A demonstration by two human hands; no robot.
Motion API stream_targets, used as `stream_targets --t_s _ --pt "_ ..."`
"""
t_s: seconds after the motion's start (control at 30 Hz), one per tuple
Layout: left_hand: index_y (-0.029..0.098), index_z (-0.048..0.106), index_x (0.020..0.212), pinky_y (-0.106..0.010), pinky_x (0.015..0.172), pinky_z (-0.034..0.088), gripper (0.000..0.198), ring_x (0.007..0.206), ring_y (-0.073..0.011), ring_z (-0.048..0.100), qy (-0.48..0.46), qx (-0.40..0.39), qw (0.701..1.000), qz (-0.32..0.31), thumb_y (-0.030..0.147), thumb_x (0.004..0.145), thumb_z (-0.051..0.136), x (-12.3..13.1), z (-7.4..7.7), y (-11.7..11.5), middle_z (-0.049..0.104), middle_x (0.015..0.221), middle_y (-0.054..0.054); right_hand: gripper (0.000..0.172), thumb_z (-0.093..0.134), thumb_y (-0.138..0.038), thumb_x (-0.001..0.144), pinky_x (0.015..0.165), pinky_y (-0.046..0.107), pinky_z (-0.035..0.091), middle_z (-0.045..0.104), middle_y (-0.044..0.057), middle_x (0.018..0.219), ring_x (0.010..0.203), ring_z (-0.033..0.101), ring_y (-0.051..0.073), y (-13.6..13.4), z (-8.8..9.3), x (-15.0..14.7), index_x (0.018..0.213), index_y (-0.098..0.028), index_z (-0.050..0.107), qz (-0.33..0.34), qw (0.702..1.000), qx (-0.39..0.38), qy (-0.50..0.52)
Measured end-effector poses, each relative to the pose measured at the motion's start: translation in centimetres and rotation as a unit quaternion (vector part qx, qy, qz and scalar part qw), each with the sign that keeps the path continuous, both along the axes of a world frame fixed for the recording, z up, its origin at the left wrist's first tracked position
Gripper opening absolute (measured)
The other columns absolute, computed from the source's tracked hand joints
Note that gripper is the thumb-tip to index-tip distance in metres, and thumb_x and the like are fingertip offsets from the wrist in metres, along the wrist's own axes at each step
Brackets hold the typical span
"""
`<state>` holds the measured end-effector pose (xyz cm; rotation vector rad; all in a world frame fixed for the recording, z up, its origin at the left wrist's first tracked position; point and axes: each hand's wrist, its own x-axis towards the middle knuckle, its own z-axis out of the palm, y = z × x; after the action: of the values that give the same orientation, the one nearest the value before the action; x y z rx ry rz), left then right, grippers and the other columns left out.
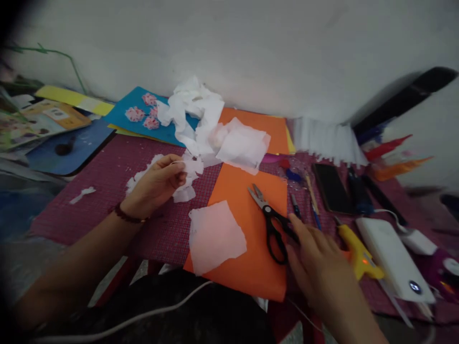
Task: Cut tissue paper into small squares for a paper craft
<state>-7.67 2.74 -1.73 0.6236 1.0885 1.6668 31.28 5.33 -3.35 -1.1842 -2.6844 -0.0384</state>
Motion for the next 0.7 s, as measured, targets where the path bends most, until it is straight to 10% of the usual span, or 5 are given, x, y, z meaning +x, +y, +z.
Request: stream_targets --t_s 0.47,0.7 --pt "0.017 0.064 0.063 -0.012 0.051 0.049 0.025 0.054 -0.0046 0.057 -0.017 0.017 0.999 0.029 0.004 0.084 0.069 -1.2 3.5 0.3 0.059 0.061 0.002 0.05 0.051 -0.034 0.097 0.085 0.042 0.052 0.069 0.017 0.107 0.094 0.068 0.031 0.5 0.0 -3.9 0.141 -0.014 0.055 -0.053 0.988 -0.057 -0.131" --pt "0.015 0.065 0.066 -0.013 0.057 0.054 0.02 0.058 -0.0061 0.062 -0.032 0.004 0.999 0.028 -0.001 0.078 0.068 -3.7 2.5 0.0 0.064 0.064 0.001 0.054 0.061 -0.029 0.087 0.088 0.044 0.055 0.068 0.017 0.117 0.102 0.069 0.031 1.6 0.4 -4.7 0.138 -0.014 0.053 -0.102 0.967 -0.198 0.127"
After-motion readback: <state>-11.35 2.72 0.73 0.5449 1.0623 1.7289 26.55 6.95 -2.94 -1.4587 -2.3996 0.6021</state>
